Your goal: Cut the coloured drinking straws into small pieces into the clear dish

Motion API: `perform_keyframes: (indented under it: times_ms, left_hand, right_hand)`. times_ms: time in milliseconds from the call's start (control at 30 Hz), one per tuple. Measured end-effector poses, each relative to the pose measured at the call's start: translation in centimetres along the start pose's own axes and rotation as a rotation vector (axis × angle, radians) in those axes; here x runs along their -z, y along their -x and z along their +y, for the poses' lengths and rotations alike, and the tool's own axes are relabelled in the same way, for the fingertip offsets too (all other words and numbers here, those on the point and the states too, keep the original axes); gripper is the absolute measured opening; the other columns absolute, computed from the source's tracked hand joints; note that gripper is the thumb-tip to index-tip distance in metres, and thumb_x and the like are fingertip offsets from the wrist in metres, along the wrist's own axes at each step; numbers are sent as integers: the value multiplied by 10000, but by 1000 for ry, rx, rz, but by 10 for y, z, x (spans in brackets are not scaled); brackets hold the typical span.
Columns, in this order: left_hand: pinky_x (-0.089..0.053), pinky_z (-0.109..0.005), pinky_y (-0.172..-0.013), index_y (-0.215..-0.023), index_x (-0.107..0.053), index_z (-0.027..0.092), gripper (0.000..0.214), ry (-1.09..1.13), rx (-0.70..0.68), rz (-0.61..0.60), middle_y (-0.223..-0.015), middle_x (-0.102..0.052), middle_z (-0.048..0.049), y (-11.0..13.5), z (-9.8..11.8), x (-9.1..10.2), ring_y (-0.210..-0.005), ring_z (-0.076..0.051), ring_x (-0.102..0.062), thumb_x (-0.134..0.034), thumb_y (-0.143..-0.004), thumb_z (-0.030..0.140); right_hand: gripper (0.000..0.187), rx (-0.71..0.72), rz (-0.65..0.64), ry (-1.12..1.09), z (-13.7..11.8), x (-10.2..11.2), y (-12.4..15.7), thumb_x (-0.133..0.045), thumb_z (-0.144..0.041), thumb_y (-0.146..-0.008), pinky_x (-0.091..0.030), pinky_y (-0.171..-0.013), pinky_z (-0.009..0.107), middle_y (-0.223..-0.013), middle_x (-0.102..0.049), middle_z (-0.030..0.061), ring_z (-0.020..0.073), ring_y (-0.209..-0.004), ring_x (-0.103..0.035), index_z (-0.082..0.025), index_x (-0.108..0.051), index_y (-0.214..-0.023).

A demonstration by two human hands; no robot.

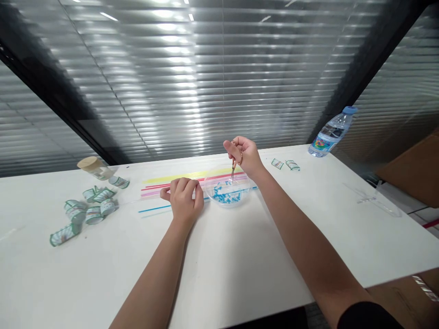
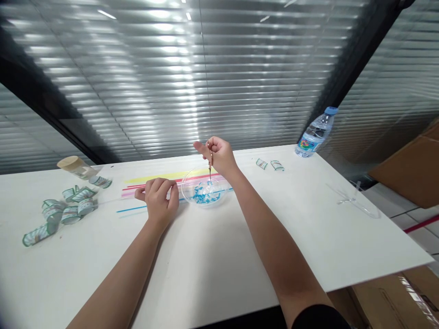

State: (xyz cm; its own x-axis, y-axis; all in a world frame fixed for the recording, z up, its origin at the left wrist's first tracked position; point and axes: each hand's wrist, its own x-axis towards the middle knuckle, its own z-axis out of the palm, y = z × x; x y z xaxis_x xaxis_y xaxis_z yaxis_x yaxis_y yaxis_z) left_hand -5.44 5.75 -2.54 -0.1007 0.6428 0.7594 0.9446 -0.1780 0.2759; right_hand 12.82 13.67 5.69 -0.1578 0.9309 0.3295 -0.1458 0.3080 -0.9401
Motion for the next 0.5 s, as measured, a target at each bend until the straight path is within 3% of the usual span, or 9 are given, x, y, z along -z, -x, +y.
perform_keyframes:
  times_ms: [500]
  left_hand:
    - [-153, -399, -799, -704, -585, 214, 140, -5, -17, 29, -740, -625, -3, 0, 0, 0, -860, -200, -532, -506, -816, 189]
  right_hand:
    - [527, 20, 18, 14, 5, 3, -3, -773, -590, -641, -357, -386, 197, -483, -480, -60, 60, -407, -384, -207, -413, -598]
